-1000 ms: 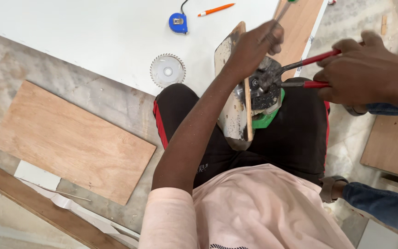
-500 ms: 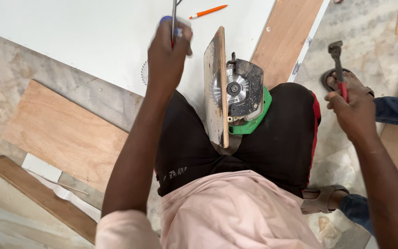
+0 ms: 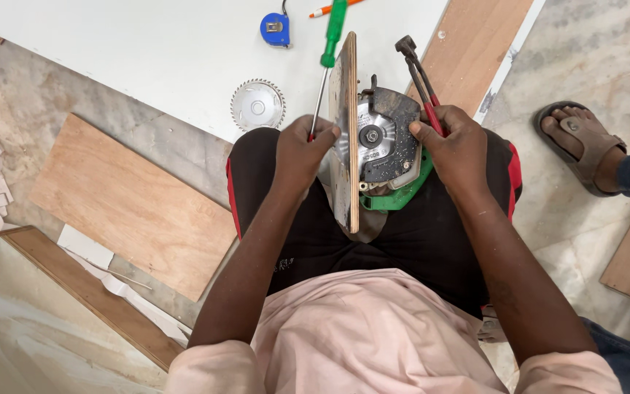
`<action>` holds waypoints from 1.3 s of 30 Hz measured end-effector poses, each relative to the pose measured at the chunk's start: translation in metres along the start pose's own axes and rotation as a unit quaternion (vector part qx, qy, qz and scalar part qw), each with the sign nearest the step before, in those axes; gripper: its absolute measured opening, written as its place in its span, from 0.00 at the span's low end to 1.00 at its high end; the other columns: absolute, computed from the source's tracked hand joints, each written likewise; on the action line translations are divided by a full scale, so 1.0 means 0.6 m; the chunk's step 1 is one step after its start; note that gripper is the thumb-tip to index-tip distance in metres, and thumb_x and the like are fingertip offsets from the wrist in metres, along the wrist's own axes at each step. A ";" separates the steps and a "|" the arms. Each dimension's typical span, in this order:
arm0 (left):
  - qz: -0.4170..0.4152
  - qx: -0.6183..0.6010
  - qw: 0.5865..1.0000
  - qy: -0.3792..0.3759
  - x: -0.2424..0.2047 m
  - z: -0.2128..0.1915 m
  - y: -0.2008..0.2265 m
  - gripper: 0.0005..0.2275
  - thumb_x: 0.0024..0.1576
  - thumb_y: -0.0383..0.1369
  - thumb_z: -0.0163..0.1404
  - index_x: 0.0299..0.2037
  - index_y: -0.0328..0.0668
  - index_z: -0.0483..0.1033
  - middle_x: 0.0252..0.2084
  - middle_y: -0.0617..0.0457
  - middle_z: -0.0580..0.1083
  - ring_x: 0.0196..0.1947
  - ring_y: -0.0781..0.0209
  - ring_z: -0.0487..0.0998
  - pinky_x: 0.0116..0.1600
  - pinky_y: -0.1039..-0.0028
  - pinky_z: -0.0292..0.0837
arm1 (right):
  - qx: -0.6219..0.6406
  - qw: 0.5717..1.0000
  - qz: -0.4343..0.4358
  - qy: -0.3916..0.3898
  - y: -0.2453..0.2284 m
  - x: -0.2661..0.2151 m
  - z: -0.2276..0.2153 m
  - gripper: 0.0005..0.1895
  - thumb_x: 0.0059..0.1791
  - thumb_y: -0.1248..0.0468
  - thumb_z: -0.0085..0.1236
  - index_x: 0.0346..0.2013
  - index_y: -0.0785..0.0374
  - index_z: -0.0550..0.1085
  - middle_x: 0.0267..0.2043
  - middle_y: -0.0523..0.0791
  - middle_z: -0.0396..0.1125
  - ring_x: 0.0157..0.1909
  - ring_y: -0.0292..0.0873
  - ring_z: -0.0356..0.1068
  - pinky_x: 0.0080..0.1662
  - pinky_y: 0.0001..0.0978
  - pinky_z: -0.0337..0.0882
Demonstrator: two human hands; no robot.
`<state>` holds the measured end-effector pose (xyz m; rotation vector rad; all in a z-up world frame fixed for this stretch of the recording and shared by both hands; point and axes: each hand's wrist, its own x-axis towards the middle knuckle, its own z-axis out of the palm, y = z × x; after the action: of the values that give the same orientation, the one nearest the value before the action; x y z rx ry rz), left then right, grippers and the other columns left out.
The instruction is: The person removes a circular saw blade from a circular saw using a screwdriver and wrench, then installs a new blade and tightens it.
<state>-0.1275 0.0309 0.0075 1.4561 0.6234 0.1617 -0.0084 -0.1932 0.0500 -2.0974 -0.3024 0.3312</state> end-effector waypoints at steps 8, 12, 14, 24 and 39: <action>-0.034 -0.014 0.999 -0.002 -0.037 0.005 -0.015 0.11 0.54 0.36 0.60 0.33 0.34 0.78 0.27 0.55 0.76 0.26 0.70 0.71 0.32 0.79 0.66 | -0.019 1.000 0.020 0.002 0.004 0.000 0.004 0.14 0.50 0.61 0.69 0.42 0.69 0.78 0.33 0.42 0.71 0.33 0.31 0.65 0.37 0.25 0.67; 0.032 -0.019 0.999 0.018 0.012 0.003 -0.002 0.11 0.55 0.37 0.61 0.34 0.35 0.78 0.29 0.55 0.76 0.29 0.71 0.73 0.36 0.80 0.68 | -0.018 1.000 0.010 0.000 0.003 -0.001 0.005 0.13 0.51 0.61 0.69 0.43 0.69 0.78 0.33 0.41 0.71 0.33 0.30 0.66 0.37 0.24 0.68; 0.006 -0.010 1.000 0.011 0.022 0.005 0.004 0.11 0.54 0.36 0.61 0.34 0.35 0.78 0.28 0.55 0.73 0.27 0.70 0.68 0.32 0.78 0.64 | -0.004 1.000 0.010 0.000 0.004 -0.001 0.006 0.14 0.51 0.61 0.69 0.43 0.69 0.78 0.34 0.41 0.71 0.34 0.30 0.66 0.37 0.23 0.68; 0.016 0.019 0.999 0.021 0.004 0.000 0.003 0.11 0.54 0.36 0.61 0.32 0.35 0.77 0.26 0.57 0.73 0.26 0.72 0.70 0.32 0.79 0.66 | -0.009 1.000 0.023 -0.002 0.005 0.001 0.006 0.13 0.51 0.63 0.68 0.42 0.70 0.78 0.33 0.41 0.70 0.33 0.31 0.66 0.36 0.24 0.67; 0.021 0.045 0.999 0.017 0.021 0.010 -0.002 0.11 0.55 0.36 0.60 0.32 0.37 0.74 0.26 0.58 0.71 0.25 0.72 0.66 0.31 0.77 0.65 | -0.015 1.000 0.011 0.006 0.002 -0.005 0.006 0.13 0.50 0.62 0.67 0.42 0.70 0.77 0.32 0.41 0.70 0.33 0.31 0.65 0.36 0.24 0.66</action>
<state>-0.1142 0.0316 0.0027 1.5577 0.6350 0.1949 -0.0125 -0.1923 0.0474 -2.1335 -0.2794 0.3277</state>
